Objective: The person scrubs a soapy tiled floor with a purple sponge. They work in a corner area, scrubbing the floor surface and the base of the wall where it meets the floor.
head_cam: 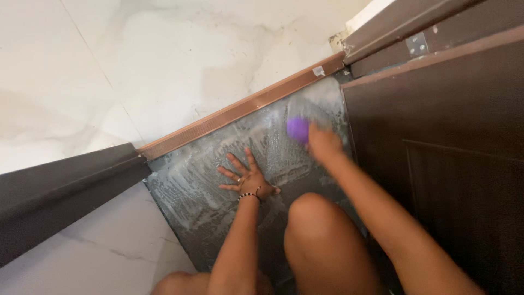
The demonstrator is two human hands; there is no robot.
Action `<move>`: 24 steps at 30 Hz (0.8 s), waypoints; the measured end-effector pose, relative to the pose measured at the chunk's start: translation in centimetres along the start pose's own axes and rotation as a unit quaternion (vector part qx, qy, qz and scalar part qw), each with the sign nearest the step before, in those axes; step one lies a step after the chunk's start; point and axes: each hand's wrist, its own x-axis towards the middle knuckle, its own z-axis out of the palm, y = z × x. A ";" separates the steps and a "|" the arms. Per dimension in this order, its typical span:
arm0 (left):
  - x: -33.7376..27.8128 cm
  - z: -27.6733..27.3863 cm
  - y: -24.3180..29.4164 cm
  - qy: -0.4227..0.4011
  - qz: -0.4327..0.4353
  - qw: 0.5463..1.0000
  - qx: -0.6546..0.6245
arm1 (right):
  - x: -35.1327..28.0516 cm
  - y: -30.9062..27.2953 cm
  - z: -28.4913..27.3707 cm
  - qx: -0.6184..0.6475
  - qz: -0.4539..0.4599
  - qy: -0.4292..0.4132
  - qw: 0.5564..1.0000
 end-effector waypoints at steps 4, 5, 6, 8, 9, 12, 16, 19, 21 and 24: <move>0.0 -0.1 0.0 0.006 0.004 1.000 -0.005 | -0.5 0.7 3.6 -0.057 -0.055 -0.002 0.997; -0.1 -0.3 0.2 0.002 0.003 1.000 -0.002 | 0.5 0.7 3.0 -0.061 -0.061 0.000 0.996; -0.4 -0.3 0.1 -0.004 0.001 1.000 0.004 | 1.3 0.6 2.8 -0.063 -0.066 0.000 0.996; 0.1 -0.1 0.0 -0.003 -0.002 1.000 0.007 | 3.5 -0.8 -0.1 -0.068 -0.076 0.017 0.995; 0.4 0.0 0.1 -0.001 -0.003 1.000 0.010 | 4.6 -1.4 -1.5 -0.074 -0.085 0.036 0.993; -0.3 -0.4 0.3 -0.003 -0.001 1.000 0.004 | 5.6 -2.0 -2.1 -0.080 -0.095 0.050 0.991; 0.0 -0.1 0.1 0.001 0.002 1.000 0.006 | 0.8 -1.2 1.5 -0.076 -0.120 0.010 0.990; -0.4 -0.5 0.2 -0.004 0.007 1.000 0.001 | 0.3 -0.9 3.2 -0.096 -0.135 -0.017 0.986; 0.4 0.0 -0.1 -0.012 0.005 1.000 0.012 | 1.4 -1.3 1.9 -0.053 -0.126 -0.022 0.990; -0.6 -0.8 0.2 -0.022 0.001 1.000 0.019 | 5.1 -4.1 -1.7 -0.068 -0.121 0.010 0.990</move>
